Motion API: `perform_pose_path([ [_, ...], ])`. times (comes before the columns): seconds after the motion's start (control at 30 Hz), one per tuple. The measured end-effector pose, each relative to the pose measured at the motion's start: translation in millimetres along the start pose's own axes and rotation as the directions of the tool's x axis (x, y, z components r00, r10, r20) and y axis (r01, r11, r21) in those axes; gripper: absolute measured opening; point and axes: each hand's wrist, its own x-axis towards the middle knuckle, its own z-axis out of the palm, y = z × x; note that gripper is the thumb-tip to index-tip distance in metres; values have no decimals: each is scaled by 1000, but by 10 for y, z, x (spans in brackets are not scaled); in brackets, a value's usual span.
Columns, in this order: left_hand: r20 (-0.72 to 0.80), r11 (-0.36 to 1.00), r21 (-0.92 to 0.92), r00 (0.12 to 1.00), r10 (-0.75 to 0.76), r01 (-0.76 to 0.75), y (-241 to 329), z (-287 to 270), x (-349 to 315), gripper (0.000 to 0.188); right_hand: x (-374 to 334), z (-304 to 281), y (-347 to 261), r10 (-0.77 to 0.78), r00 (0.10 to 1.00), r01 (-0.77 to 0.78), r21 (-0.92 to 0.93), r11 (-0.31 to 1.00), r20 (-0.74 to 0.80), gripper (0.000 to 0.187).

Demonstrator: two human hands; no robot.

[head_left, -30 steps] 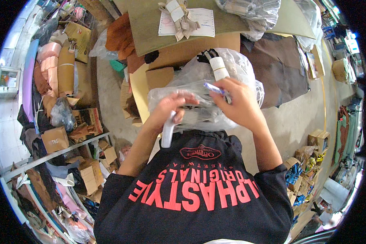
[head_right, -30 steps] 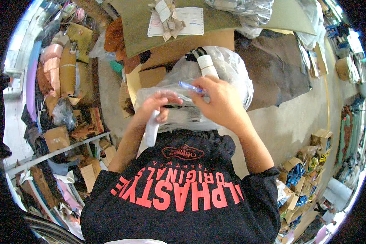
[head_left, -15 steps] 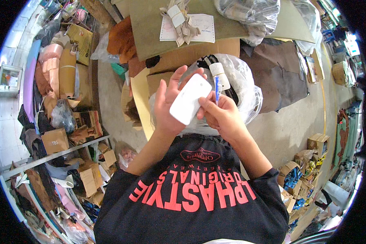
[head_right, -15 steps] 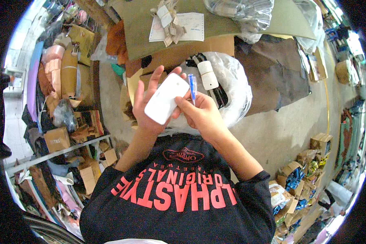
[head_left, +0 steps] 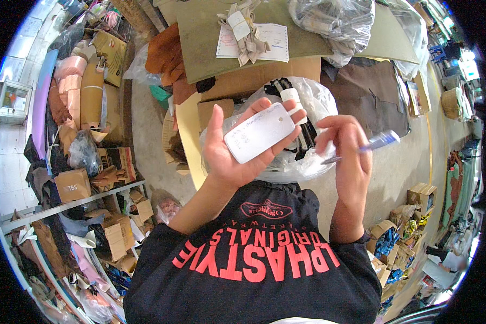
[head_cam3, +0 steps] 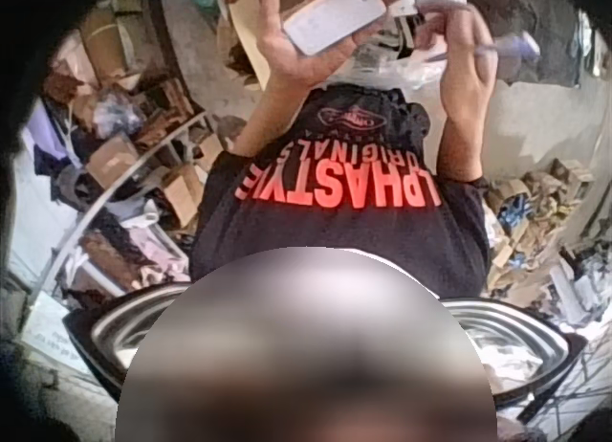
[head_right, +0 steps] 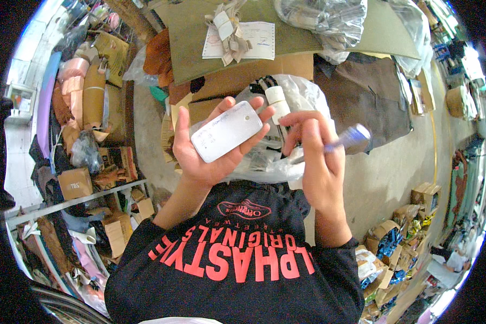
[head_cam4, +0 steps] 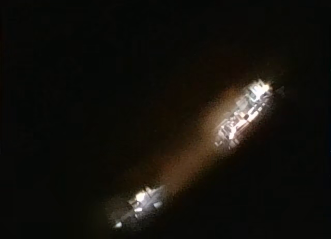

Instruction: The person removes small items from a plastic bag, writes on their labels with a pen, and places them back into the bag. The person then ties the bag and hands a document to a seated coworker.

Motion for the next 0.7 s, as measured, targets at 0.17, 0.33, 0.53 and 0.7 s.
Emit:
perform_pose_path([
  [0.17, 35, 996, -5, 995, -88, 89, -100, 51, 47, 60, -124, 178, -266, -113, 975, 50, 309, 950, 189, 36],
  [0.33, 29, 990, 49, 991, -133, 132, -166, 83, 59, 52, 14, 307, -210, -405, 847, 466, -114, 878, 343, 38],
  [0.53, 24, 987, 90, 991, -135, 132, -213, 165, 78, 54, -106, 415, -97, -260, 940, 260, 32, 965, 220, 51],
  [0.7, -8, 985, 110, 991, -132, 132, -295, 260, 87, 51, -128, 480, -41, -409, 891, 415, 10, 910, 195, 57],
])
